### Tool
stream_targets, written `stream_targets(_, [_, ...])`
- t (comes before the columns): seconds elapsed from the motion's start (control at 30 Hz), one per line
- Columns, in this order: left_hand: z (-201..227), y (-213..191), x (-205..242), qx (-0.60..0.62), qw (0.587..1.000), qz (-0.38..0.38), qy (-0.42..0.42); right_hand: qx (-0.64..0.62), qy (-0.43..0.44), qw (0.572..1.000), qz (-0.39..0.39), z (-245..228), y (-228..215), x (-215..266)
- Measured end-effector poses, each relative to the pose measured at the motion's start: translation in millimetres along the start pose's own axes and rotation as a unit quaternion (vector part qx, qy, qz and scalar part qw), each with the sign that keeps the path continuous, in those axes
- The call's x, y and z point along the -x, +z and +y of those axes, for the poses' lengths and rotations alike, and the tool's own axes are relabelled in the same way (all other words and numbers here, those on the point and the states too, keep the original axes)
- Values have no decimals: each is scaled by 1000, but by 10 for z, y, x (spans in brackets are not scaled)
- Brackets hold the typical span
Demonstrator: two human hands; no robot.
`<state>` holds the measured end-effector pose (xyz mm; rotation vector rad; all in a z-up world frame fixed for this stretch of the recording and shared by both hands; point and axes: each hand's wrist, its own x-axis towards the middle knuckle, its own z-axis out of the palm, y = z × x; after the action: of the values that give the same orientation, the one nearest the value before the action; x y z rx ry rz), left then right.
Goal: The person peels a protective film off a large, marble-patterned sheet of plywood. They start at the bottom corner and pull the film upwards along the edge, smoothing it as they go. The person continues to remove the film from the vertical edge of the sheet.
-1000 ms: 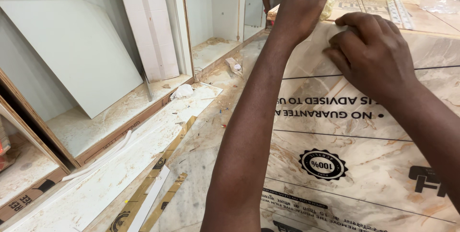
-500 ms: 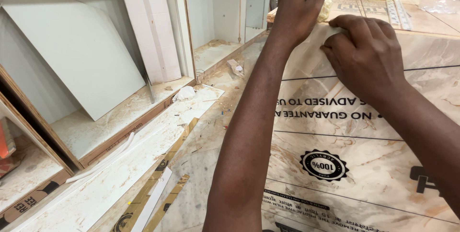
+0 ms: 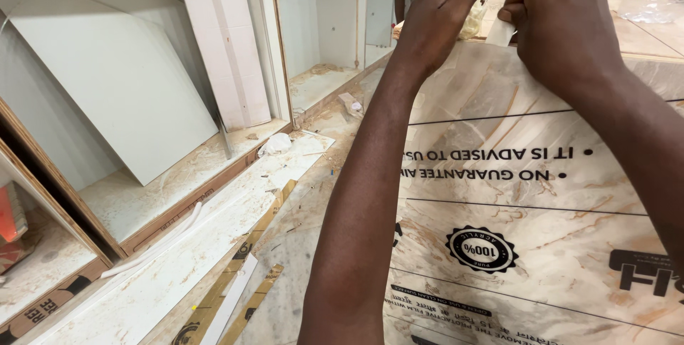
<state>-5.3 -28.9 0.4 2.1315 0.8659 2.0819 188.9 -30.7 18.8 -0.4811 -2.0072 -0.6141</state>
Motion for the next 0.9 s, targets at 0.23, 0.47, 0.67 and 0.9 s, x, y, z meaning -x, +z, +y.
stream_targets(0.23, [50,-65,11,-35,998,-24,-37,56,98,988,-110,435,321,-276])
stream_targets(0.47, [-80,-65,0,-68,997,-31,-8,185,142,960,-158,417,394,-397])
stream_targets(0.67, [-80,-44,-2,6,996,-79,-28,-219,209,949,-92,230,155,-375])
stream_targets(0.9, [-27,-56,22,39,998,-10,47,-470,116,874,-39,-76,-44,-319])
